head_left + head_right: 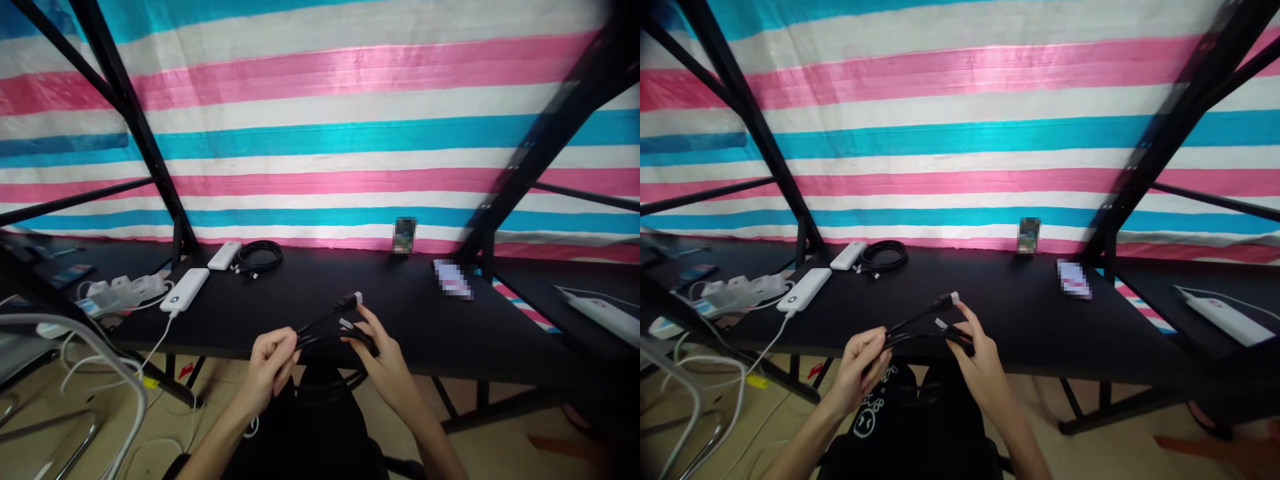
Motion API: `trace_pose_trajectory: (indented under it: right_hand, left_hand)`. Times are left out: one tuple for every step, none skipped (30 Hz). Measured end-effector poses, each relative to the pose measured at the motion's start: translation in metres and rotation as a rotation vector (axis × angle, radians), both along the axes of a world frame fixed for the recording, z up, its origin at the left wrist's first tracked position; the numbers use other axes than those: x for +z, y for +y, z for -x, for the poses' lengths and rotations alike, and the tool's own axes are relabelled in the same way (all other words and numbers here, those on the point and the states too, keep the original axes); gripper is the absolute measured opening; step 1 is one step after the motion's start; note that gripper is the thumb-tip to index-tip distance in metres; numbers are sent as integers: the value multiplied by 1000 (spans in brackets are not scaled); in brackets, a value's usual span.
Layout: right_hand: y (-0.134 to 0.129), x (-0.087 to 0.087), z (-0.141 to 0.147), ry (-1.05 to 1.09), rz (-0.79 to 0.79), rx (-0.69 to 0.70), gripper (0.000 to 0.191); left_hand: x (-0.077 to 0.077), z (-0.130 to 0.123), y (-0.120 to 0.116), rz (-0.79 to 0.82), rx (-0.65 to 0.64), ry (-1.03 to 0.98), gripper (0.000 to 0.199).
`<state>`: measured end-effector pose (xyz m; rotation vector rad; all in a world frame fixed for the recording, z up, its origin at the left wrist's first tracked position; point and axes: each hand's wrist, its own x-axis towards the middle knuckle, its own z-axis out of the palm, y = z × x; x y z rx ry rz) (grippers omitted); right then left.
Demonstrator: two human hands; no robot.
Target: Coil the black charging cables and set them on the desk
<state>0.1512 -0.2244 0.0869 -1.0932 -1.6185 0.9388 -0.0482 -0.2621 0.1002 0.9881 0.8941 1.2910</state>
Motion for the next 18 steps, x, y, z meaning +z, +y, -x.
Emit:
trace_pose_trajectory:
  right_hand:
    - [4,-2,1,-10,35,21,43]
    - [9,-3,1,-28,74,57,36]
    - [13,-4,1,-43,115,103,30]
    - [17,-5,1,-54,150,156,29]
    - [21,-6,1,-60,178,207,31]
    - [25,-6,1,-59,199,248,34]
    - [30,-7,1,-54,210,269,37]
    - [36,-7,1,-47,210,266,40]
    - [43,-8,1,-38,200,243,44]
    - [51,-9,2,-23,193,208,48]
    - [60,-9,2,0,191,164,49]
    - [69,-11,2,28,197,121,49]
    - [79,-13,1,60,213,85,49]
    - [87,-15,0,98,239,59,50]
    - [95,-18,-2,140,274,38,51]
    - [101,-22,-5,187,310,15,53]
    - [106,-27,-9,236,339,-12,54]
    - [109,-31,-13,288,365,-43,54]
  left_hand:
    - [-1,0,5,12,55,-9,42]
    - [-3,1,11,31,107,-20,41]
    - [-4,2,16,50,153,-32,41]
    - [-5,4,22,68,194,-41,41]
    - [-6,5,28,81,229,-42,41]
    - [-8,7,34,86,257,-38,42]
    - [-10,8,40,85,277,-31,42]
    - [-11,10,46,82,285,-21,42]
    - [-13,11,53,77,287,-13,41]
    - [-14,13,61,74,287,-8,40]
    - [-15,14,69,78,287,-7,39]
    - [-16,16,77,88,296,-11,37]
    - [-16,19,85,96,317,-12,37]
    - [-17,22,93,95,351,-7,37]
    - [-17,26,100,86,398,6,37]
    - [-17,31,106,68,453,21,38]
    - [-18,37,111,58,495,28,38]
    - [-18,43,115,46,537,32,38]
